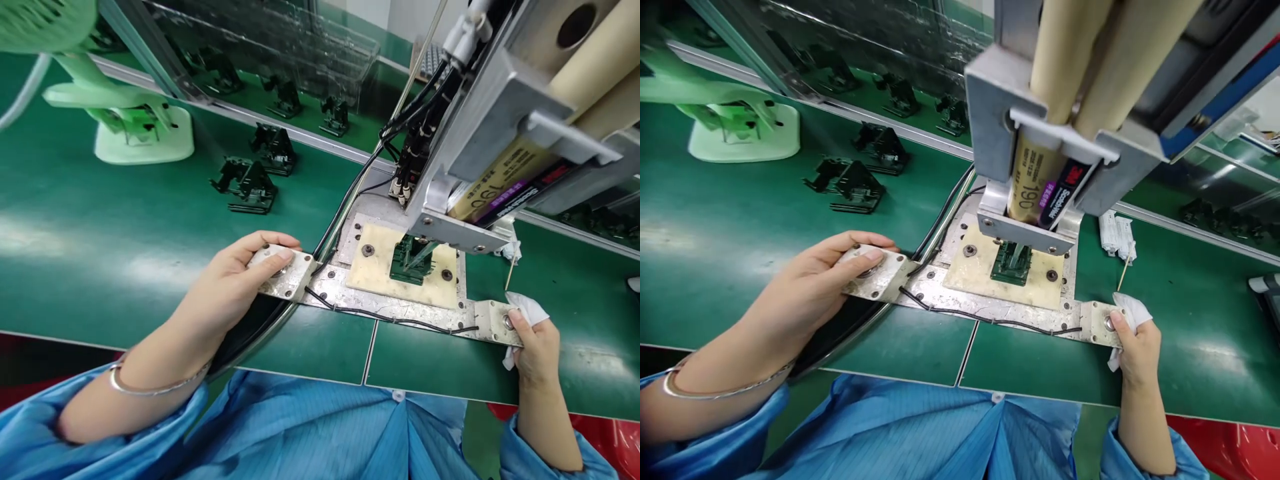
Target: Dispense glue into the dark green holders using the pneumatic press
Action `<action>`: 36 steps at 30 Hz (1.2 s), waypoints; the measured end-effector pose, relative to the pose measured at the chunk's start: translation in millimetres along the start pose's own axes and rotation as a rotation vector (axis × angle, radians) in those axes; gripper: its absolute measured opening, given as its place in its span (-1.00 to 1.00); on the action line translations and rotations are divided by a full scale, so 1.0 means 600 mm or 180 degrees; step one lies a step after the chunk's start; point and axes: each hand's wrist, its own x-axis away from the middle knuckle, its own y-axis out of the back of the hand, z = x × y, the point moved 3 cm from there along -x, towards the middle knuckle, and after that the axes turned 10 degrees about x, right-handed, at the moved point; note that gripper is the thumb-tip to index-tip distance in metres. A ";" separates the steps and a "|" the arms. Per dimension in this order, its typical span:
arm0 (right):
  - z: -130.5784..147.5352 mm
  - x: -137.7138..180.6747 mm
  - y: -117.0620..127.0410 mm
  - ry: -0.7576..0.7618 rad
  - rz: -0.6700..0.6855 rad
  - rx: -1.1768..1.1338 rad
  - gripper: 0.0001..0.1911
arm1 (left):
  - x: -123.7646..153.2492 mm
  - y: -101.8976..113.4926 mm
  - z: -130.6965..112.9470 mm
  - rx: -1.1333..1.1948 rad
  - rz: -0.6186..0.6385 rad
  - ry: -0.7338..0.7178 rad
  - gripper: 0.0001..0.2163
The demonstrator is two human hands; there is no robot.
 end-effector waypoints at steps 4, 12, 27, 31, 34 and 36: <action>-0.001 0.001 -0.007 -0.0395 -0.0047 -0.0348 -0.44 | -0.001 0.002 -0.001 -0.0055 0.0014 0.0021 -0.64; 0.022 0.000 -0.012 -0.0561 -0.0026 -0.0149 -0.38 | -0.008 0.016 -0.002 -0.0796 0.0126 -0.0147 -0.63; 0.023 0.001 -0.024 -0.0721 0.0196 -0.0334 -0.29 | -0.027 -0.191 -0.050 -0.1955 0.2084 -0.0763 -0.16; 0.021 0.002 -0.028 -0.0678 0.0135 -0.0437 -0.29 | -0.034 -0.222 -0.044 -0.1409 0.2510 -0.0435 -0.46; 0.018 0.003 -0.031 -0.0700 0.0119 -0.0445 -0.30 | -0.022 -0.225 -0.056 -0.1104 0.2509 0.0008 -0.55; 0.016 0.003 -0.032 -0.0735 0.0121 -0.0429 -0.30 | -0.011 -0.223 -0.065 -0.1049 0.2470 0.0317 -0.59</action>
